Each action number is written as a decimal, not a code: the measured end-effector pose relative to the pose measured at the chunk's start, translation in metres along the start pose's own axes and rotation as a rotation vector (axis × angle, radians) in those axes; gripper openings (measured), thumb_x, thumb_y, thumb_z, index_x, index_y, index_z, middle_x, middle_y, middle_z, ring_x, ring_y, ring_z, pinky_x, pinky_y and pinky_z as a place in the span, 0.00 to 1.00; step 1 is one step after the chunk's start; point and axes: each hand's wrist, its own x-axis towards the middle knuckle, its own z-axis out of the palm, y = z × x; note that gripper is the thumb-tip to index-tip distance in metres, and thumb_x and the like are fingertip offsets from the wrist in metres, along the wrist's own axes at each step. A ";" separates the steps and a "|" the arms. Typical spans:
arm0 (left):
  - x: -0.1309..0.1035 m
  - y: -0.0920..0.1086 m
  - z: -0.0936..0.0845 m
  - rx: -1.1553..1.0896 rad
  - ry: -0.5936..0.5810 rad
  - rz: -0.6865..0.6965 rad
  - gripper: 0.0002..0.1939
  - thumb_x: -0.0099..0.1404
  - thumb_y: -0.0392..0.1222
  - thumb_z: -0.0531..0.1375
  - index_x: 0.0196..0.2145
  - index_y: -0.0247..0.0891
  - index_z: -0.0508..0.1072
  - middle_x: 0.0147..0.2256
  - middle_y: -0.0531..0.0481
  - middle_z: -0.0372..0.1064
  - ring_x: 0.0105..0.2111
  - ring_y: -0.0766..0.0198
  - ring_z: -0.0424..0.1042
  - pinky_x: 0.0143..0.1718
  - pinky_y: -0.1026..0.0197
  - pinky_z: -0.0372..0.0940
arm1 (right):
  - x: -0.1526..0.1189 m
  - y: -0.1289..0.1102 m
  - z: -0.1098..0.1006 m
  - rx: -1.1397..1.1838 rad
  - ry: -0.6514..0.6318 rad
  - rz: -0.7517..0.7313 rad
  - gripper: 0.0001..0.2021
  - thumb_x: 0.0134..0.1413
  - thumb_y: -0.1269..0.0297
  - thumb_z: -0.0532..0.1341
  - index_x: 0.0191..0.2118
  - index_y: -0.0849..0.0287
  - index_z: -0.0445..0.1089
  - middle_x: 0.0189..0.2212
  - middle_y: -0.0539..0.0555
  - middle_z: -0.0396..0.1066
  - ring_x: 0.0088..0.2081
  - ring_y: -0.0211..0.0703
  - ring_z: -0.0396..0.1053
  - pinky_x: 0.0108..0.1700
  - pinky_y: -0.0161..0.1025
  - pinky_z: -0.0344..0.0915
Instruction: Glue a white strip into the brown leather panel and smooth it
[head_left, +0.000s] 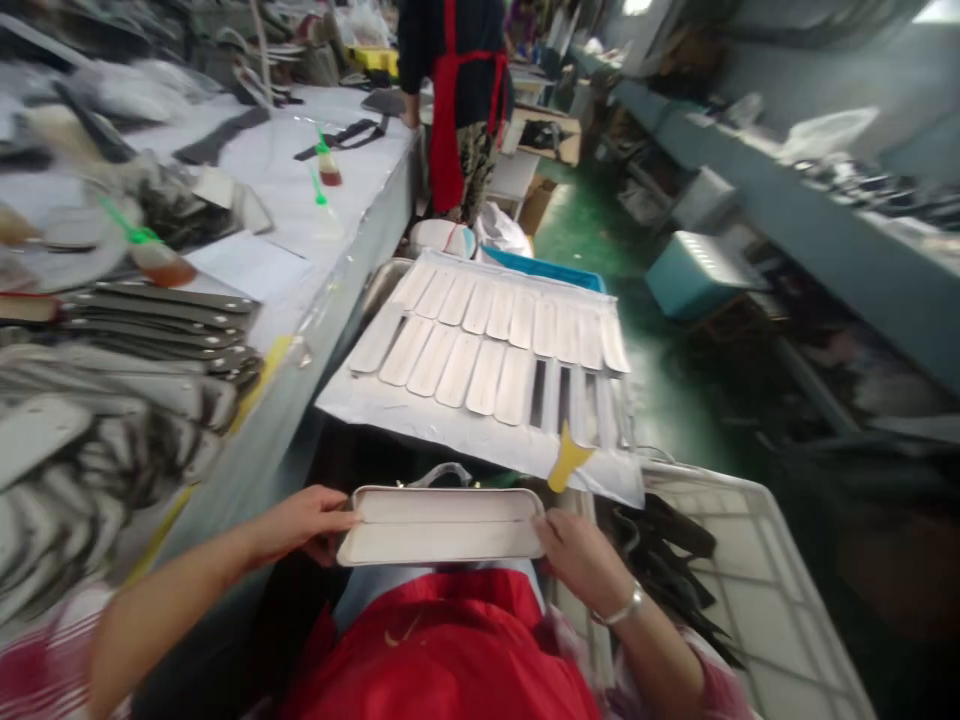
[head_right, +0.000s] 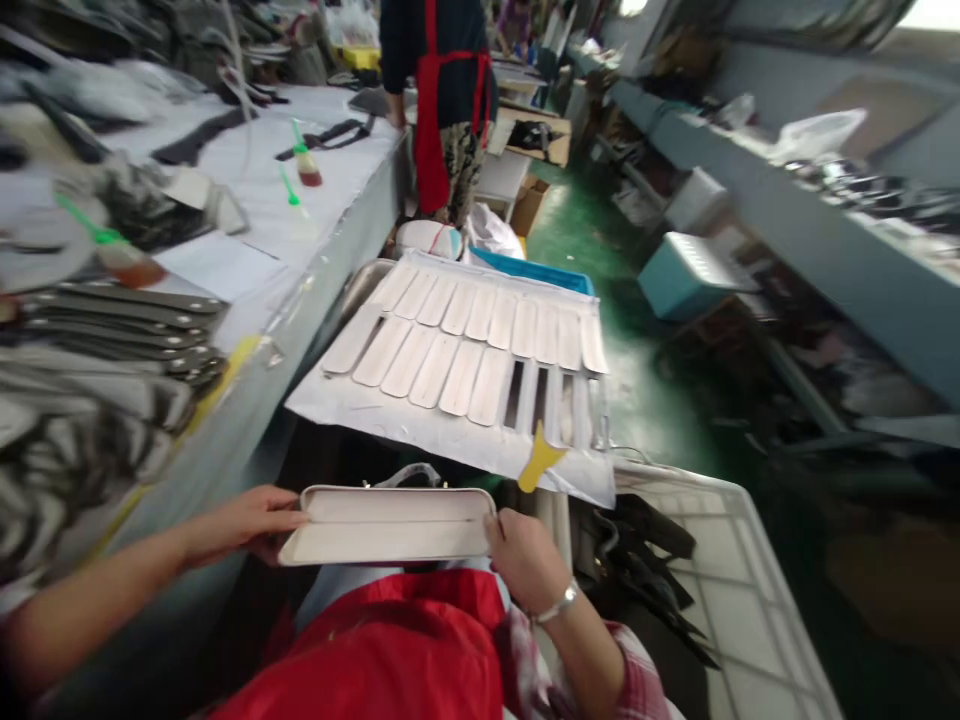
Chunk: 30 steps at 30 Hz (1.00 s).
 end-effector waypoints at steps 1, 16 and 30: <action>0.003 -0.002 0.000 0.005 0.008 -0.027 0.22 0.49 0.58 0.61 0.25 0.33 0.66 0.19 0.53 0.62 0.20 0.67 0.63 0.20 0.67 0.59 | -0.003 0.000 -0.001 0.126 -0.040 0.038 0.18 0.58 0.56 0.47 0.22 0.60 0.59 0.17 0.55 0.66 0.21 0.40 0.68 0.24 0.35 0.58; -0.006 0.005 0.053 1.102 0.589 0.706 0.18 0.63 0.50 0.48 0.24 0.38 0.68 0.26 0.49 0.65 0.30 0.58 0.64 0.36 0.55 0.56 | -0.002 0.008 0.010 0.225 -0.050 0.109 0.17 0.57 0.56 0.47 0.23 0.58 0.62 0.22 0.57 0.71 0.19 0.36 0.68 0.22 0.34 0.62; 0.045 0.050 0.155 1.372 0.076 0.882 0.23 0.60 0.41 0.55 0.52 0.33 0.64 0.53 0.42 0.60 0.42 0.52 0.63 0.37 0.54 0.63 | 0.003 -0.006 0.004 -0.141 -0.029 -0.023 0.14 0.55 0.71 0.47 0.27 0.66 0.67 0.19 0.59 0.70 0.19 0.38 0.67 0.24 0.34 0.58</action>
